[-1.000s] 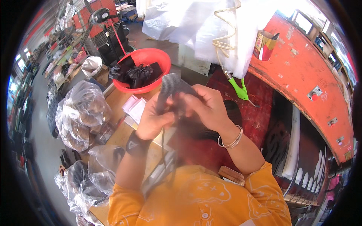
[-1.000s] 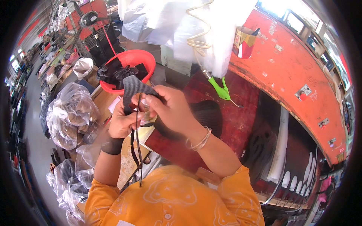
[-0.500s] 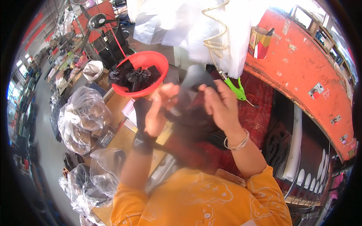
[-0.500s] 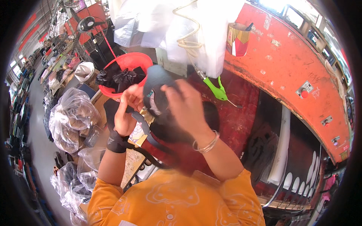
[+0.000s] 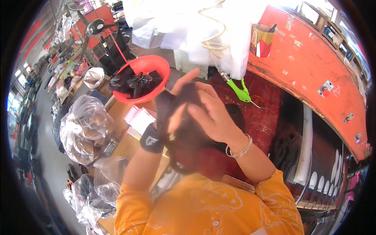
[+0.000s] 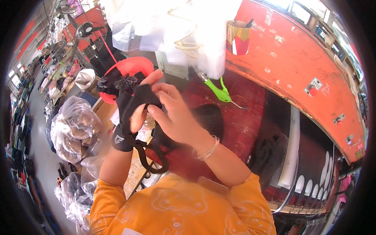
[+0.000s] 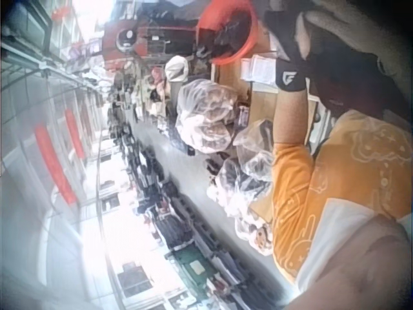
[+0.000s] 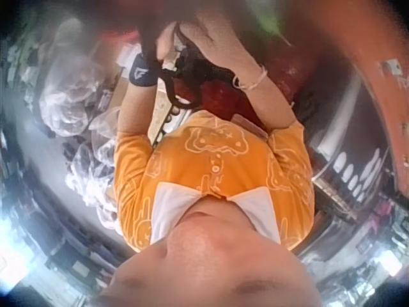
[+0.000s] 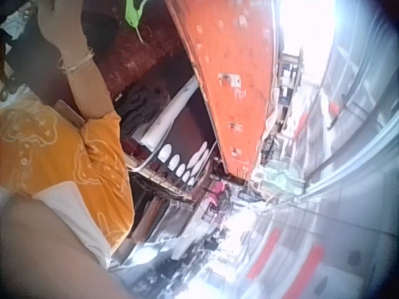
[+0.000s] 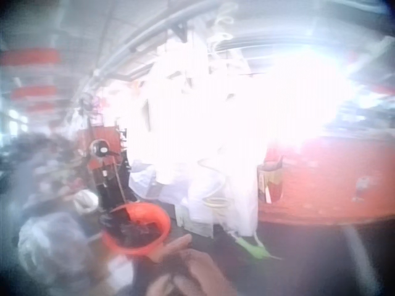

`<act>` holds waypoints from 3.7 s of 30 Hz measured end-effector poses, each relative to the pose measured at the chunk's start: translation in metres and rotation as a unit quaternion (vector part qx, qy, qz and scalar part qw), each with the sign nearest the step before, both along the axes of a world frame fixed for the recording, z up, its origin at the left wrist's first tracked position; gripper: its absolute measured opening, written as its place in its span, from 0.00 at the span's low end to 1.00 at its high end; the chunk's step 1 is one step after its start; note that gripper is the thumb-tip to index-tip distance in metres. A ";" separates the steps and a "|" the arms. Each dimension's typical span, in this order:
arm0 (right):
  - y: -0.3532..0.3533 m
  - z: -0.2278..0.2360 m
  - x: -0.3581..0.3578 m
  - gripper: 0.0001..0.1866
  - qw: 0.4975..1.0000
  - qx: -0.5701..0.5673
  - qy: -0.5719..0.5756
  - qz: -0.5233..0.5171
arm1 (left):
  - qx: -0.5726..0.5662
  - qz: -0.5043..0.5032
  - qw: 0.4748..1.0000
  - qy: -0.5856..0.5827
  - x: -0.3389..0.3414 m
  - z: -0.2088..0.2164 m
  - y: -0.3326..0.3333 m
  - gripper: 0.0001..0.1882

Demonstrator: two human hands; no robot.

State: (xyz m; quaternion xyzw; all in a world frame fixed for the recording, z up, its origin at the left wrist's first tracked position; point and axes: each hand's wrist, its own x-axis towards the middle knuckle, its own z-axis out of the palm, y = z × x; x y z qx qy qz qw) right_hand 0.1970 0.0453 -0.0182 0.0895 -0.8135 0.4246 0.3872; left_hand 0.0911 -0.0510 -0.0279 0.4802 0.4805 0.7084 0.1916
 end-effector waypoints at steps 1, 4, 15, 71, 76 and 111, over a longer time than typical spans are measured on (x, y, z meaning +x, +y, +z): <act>0.000 -0.009 -0.003 0.13 1.000 -0.026 0.011 0.002 | -0.017 -0.019 0.996 0.085 0.000 0.003 0.002 0.27; 0.000 -0.022 0.003 0.15 0.925 -0.306 -0.160 0.158 | -0.089 0.002 0.966 0.241 -0.011 0.009 0.000 0.26; 0.107 0.047 0.074 0.14 0.938 0.089 -0.197 -0.270 | -0.311 -0.112 0.931 -0.156 -0.035 -0.062 -0.042 0.23; -0.011 0.000 0.044 0.10 0.942 -0.142 -0.275 0.130 | -0.051 -0.462 0.882 -0.077 0.052 -0.044 -0.046 0.30; -0.005 0.017 0.042 0.26 0.890 -0.180 -0.385 0.168 | 0.035 -0.468 0.879 -0.081 0.060 -0.041 -0.049 0.36; 0.177 -0.125 0.023 0.20 0.836 0.167 -0.401 -0.335 | 0.152 -0.183 0.781 -0.577 0.031 -0.153 -0.015 0.42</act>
